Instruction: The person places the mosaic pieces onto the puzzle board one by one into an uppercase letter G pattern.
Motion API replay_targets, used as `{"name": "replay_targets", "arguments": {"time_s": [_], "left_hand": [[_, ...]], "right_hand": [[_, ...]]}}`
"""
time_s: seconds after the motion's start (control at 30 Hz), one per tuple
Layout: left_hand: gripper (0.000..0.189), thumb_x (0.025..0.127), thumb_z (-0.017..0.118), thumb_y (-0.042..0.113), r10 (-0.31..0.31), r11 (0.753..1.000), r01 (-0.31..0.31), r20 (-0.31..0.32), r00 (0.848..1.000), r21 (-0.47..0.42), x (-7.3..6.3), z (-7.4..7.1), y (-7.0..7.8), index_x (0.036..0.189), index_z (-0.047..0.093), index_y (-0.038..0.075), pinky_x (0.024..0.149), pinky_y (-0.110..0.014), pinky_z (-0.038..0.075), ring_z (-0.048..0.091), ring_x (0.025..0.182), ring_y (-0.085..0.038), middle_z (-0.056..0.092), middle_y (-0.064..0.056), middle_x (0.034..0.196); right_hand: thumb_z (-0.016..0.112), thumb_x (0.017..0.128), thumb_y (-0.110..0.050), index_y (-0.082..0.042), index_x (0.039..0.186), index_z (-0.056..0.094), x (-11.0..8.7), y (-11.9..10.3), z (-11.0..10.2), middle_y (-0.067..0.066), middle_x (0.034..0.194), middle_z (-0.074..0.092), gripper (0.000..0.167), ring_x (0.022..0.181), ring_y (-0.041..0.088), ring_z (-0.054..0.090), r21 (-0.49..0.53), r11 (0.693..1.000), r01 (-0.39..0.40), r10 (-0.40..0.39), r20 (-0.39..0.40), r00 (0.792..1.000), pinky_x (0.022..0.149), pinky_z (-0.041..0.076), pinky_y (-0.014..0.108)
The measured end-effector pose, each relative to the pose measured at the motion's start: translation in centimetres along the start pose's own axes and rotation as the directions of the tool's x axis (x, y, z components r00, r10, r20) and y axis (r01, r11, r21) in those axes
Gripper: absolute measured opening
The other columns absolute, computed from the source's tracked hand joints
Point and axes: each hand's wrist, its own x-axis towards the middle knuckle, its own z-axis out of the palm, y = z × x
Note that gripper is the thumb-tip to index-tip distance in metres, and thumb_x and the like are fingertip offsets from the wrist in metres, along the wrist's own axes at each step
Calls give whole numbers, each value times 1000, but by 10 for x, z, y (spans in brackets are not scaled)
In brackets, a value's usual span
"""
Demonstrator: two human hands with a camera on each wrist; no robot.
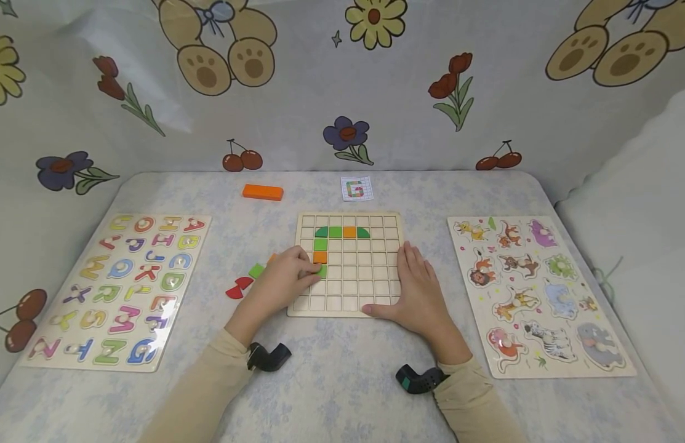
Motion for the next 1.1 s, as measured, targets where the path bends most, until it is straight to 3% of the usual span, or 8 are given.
{"name": "replay_targets", "arguments": {"time_s": [0.2,0.33,0.5,0.67,0.93,1.1], "left_hand": [[31,94,70,20,-23,1000,23,28,999,21,-6,-3,1,125,71,16,68,-25,47,53,81,-14,57,-2,100],[41,94,68,21,-88,996,87,27,996,5,-16,-12,-3,134,60,19,73,-29,50,56,85,-15,58,-2,109],[45,93,70,21,-169,985,169,5,986,13,-35,-29,-21,134,54,18,75,-32,50,55,85,-18,57,-3,114],[50,90,71,19,-241,969,240,12,970,61,-56,-47,-45,135,50,9,83,-40,52,57,91,-23,56,-10,118],[36,91,71,19,-357,931,353,27,934,95,-75,-64,-63,120,58,2,74,-38,48,54,84,-24,58,-14,106],[24,91,71,18,-365,928,362,20,931,84,-77,-63,-64,108,63,3,73,-36,48,53,81,-22,59,-11,97]], "right_hand": [[77,62,-75,2,157,6,0,0,1,22,166,5,141,153,41,7,2,1000,-1,1,0,1000,120,10,61],[77,63,-75,2,157,5,0,0,1,22,166,4,141,153,41,7,5,1000,-4,4,0,1000,120,10,61],[77,63,-75,2,157,5,0,1,1,22,166,4,141,154,41,7,4,1000,-1,1,-4,1000,120,10,61],[77,63,-76,2,157,7,0,1,0,21,166,5,141,154,40,7,-7,1000,-5,5,-4,1000,120,10,59],[77,64,-75,3,157,6,1,1,0,22,166,5,141,153,41,7,-12,1000,-2,2,-1,1000,120,11,61],[77,64,-75,3,157,5,1,1,1,22,166,3,141,154,41,6,0,1000,-5,5,4,1000,120,10,61]]}}
